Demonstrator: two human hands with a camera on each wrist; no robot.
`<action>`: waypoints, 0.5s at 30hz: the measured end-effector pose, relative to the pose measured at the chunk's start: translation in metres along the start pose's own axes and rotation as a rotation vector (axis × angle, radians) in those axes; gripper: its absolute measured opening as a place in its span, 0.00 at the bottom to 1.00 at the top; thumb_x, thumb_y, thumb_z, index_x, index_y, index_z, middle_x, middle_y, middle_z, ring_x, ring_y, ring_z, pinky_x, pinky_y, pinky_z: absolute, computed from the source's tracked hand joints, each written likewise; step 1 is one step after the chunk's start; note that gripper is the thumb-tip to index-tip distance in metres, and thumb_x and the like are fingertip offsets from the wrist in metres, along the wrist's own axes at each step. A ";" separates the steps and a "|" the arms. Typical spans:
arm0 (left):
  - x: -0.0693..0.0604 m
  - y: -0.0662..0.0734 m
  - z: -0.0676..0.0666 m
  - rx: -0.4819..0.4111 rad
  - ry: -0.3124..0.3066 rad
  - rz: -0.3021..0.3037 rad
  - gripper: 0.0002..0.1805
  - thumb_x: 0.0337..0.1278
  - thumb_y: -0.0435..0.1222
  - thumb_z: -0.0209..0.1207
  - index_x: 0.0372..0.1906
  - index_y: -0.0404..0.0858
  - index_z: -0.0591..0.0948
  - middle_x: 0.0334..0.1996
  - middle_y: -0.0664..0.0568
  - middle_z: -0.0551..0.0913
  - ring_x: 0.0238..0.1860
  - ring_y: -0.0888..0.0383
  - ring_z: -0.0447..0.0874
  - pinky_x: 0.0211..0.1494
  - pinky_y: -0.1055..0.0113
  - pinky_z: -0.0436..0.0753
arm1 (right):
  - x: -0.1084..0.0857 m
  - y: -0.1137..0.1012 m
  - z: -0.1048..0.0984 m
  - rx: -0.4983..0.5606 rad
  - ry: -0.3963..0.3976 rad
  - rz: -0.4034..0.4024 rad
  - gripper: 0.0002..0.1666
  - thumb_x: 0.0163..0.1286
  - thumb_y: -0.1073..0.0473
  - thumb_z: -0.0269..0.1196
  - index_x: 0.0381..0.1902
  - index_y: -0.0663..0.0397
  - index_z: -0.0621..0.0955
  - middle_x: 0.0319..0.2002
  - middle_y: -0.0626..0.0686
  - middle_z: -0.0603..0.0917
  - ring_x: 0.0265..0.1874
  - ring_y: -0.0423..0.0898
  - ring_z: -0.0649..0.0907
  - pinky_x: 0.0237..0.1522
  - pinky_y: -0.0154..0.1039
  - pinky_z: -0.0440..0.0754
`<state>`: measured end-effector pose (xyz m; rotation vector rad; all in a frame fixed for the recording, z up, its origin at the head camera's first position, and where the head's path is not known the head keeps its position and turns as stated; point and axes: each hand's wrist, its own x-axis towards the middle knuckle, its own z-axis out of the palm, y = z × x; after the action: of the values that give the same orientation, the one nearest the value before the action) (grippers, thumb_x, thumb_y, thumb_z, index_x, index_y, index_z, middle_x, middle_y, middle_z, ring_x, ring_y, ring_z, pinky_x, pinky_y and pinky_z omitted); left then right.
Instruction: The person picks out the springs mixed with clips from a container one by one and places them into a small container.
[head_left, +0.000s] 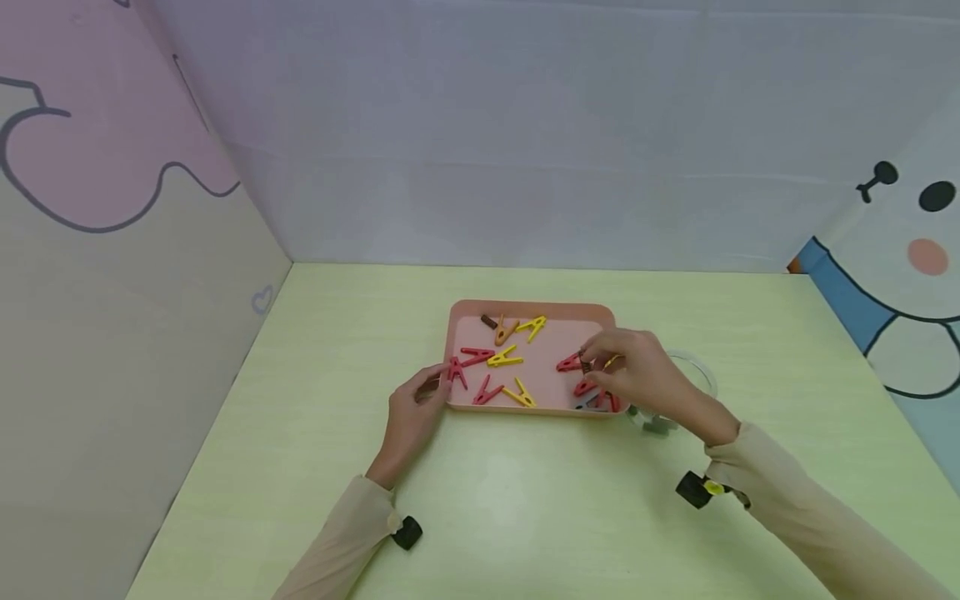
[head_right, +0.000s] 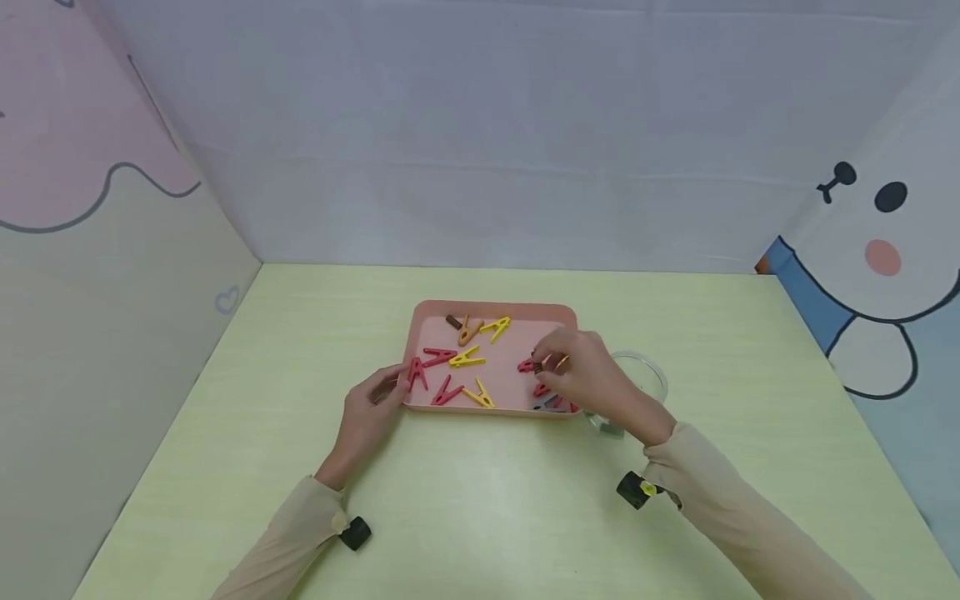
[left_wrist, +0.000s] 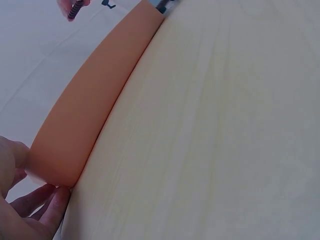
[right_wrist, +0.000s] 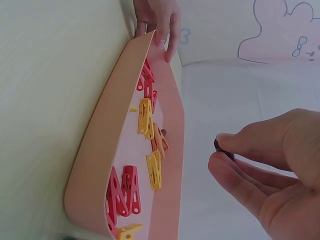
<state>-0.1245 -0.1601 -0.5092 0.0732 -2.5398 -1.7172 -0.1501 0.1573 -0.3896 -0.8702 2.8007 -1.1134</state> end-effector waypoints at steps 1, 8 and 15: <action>0.000 0.000 0.000 -0.001 0.000 0.000 0.16 0.63 0.41 0.59 0.55 0.48 0.80 0.52 0.59 0.79 0.49 0.59 0.77 0.51 0.66 0.80 | -0.002 0.001 0.000 0.003 0.003 -0.002 0.09 0.53 0.73 0.68 0.33 0.60 0.84 0.39 0.55 0.84 0.31 0.44 0.82 0.33 0.39 0.84; -0.001 0.000 -0.001 0.000 0.006 0.001 0.16 0.62 0.41 0.59 0.55 0.48 0.81 0.52 0.59 0.79 0.48 0.59 0.78 0.51 0.66 0.80 | -0.015 0.007 -0.005 -0.002 0.034 -0.041 0.11 0.51 0.74 0.70 0.34 0.62 0.84 0.39 0.56 0.83 0.30 0.44 0.82 0.31 0.37 0.85; -0.001 0.001 0.000 -0.004 0.003 0.010 0.16 0.63 0.40 0.58 0.55 0.47 0.81 0.52 0.58 0.79 0.49 0.59 0.78 0.50 0.66 0.81 | -0.025 0.009 -0.014 -0.001 0.054 -0.023 0.11 0.51 0.76 0.68 0.34 0.64 0.84 0.40 0.58 0.83 0.31 0.47 0.83 0.32 0.37 0.84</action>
<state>-0.1239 -0.1597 -0.5081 0.0629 -2.5303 -1.7168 -0.1363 0.1835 -0.3896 -0.8882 2.8410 -1.1560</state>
